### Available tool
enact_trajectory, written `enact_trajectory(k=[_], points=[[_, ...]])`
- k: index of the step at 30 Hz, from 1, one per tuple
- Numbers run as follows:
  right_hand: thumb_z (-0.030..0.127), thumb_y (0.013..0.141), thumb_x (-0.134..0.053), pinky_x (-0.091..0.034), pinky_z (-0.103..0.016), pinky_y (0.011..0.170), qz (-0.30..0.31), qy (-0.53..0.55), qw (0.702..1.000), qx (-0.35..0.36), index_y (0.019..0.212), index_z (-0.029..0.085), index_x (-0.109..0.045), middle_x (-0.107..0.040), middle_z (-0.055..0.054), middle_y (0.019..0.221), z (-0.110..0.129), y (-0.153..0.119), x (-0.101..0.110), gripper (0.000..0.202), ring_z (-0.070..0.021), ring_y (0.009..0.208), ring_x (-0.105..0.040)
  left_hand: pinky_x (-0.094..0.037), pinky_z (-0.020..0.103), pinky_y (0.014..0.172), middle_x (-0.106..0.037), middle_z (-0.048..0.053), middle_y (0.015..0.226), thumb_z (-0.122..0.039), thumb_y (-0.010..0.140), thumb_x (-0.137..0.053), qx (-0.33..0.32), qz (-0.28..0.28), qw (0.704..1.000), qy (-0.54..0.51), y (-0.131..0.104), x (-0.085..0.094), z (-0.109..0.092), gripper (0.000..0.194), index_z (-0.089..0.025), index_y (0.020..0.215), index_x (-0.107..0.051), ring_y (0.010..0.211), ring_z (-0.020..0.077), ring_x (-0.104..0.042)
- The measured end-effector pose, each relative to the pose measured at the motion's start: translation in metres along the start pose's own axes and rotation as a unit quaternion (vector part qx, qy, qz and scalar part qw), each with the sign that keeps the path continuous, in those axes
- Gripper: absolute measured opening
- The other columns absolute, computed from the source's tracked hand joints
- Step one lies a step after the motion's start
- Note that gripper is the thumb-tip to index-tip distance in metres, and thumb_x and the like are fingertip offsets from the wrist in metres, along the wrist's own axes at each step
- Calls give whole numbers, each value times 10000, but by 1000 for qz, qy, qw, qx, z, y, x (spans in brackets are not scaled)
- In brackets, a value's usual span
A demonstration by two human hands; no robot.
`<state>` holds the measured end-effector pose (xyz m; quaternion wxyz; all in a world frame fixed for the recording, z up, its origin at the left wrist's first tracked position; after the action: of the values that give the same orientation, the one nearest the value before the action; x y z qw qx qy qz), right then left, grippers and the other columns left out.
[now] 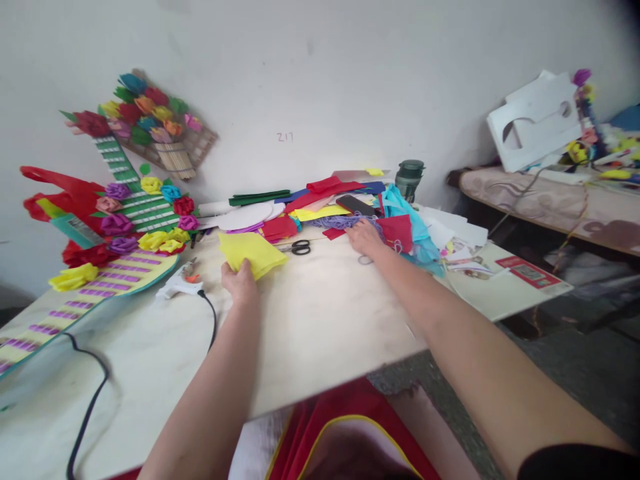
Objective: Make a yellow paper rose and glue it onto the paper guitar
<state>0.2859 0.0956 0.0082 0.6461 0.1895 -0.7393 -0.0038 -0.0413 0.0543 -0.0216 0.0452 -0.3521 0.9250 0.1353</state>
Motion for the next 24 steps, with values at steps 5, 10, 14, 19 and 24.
enact_trajectory(k=[5,10,14,19,24], points=[[220,915,-316,-340,-403,1000,-25,36,999,-19,1232,147,-638,-668,-119,1194,5,-15,7,457,-265,1165,-507,-537,334,839,-657,61,884,-168,673,-600,50,25,996,-70,-8,-2,-6,224,-165,891,-550,844,176,-660],[383,907,-366,-446,-404,898,37,135,966,-219,1346,236,-548,-633,-94,1276,4,-21,1,498,-286,1145,-571,-542,316,833,-673,71,914,-149,677,-601,95,22,991,-86,-4,0,-7,221,-168,895,-572,888,184,-669],[289,885,-374,-435,-425,900,45,114,966,-229,1292,144,-597,-629,-157,1261,5,-30,2,486,-317,1147,-562,-547,315,821,-667,78,906,-98,698,-554,113,-57,991,-52,1,13,-10,238,-168,924,-567,905,190,-668],[228,887,-354,-372,-450,934,-66,70,974,-207,1153,106,-678,-670,-169,1170,17,-39,7,436,-319,1111,-539,-544,312,798,-666,90,949,-97,700,-547,125,-69,990,6,6,29,-8,266,-164,956,-566,919,195,-670],[224,889,-350,-351,-446,954,-126,124,975,-137,1144,129,-676,-683,-142,1137,51,-34,16,425,-307,1089,-546,-547,338,776,-674,119,957,-86,667,-568,142,-52,988,-6,3,33,-14,253,-160,909,-574,909,213,-681]])
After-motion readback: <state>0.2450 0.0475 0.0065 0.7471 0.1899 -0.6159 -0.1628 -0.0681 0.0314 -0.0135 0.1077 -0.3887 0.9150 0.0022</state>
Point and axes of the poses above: each hand's wrist, its own y-axis towards the middle knuckle, its own x-axis out of the back of the hand, z = x × y, the point moved 1 cm from there along y, towards the middle knuckle
